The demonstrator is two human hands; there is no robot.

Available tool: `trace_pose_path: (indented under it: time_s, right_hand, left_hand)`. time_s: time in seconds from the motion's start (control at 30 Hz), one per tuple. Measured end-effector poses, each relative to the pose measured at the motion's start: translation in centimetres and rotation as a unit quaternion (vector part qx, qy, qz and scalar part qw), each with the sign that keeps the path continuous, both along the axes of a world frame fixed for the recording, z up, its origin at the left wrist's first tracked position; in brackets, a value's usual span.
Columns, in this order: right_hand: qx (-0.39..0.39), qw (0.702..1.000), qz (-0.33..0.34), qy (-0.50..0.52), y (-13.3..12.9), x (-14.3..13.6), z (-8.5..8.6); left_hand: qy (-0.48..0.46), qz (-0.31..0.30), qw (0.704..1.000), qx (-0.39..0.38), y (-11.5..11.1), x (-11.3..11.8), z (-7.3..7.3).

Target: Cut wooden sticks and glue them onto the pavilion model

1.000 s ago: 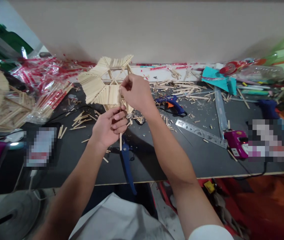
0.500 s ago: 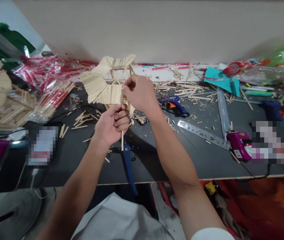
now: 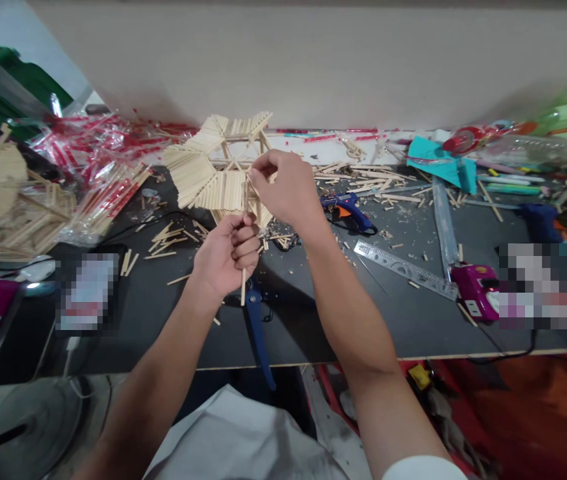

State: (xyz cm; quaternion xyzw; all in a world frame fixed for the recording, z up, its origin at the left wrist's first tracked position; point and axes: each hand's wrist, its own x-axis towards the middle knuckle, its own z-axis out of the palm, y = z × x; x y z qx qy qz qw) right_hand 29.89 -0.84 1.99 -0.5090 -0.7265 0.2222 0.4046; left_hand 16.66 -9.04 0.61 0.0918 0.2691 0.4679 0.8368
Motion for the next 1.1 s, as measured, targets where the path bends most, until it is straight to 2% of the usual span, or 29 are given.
trace_pose_path:
  time_s: [0.1,0.23,0.33,0.43,0.5,0.57,0.7,0.9,1.0,1.1]
  right_hand:
    - [0.010,0.999,-0.012,0.036,-1.1,1.3,1.3]
    - [-0.020,0.997,0.004,0.081,-4.5,2.9,2.6]
    - [-0.106,0.985,0.046,0.126,-7.4,3.0,1.2]
    - [-0.201,0.949,0.110,0.218,-9.3,2.0,-1.8]
    - [-0.198,0.935,0.113,0.273,-9.9,1.0,-3.7]
    - [-0.169,0.933,0.098,0.303,-10.1,0.2,-4.8]
    - [-0.141,0.937,0.092,0.307,-10.2,-0.6,-5.3]
    - [-0.139,0.939,0.080,0.304,-10.5,-0.5,-5.5]
    - [-0.132,0.940,0.076,0.306,-10.5,-0.6,-5.9]
    - [-0.137,0.942,0.065,0.299,-10.2,-0.5,-6.1]
  left_hand:
    - [0.063,-0.025,0.998,0.013,-1.7,-0.7,-0.1]
    - [0.187,-0.081,0.977,0.064,-3.8,-2.2,-0.7]
    - [0.270,-0.098,0.950,0.125,-3.8,-3.0,-1.1]
    - [0.317,-0.132,0.920,0.187,-2.9,-3.1,-1.3]
    - [0.338,-0.159,0.907,0.194,-2.5,-2.8,-1.3]
    - [0.345,-0.169,0.905,0.184,-2.4,-2.7,-1.4]
    - [0.324,-0.163,0.912,0.190,-2.6,-2.7,-1.9]
    - [0.299,-0.162,0.924,0.175,-2.9,-2.9,-2.6]
    - [0.296,-0.169,0.916,0.212,-2.9,-3.0,-2.8]
    - [0.336,-0.164,0.890,0.260,-2.9,-3.1,-3.1]
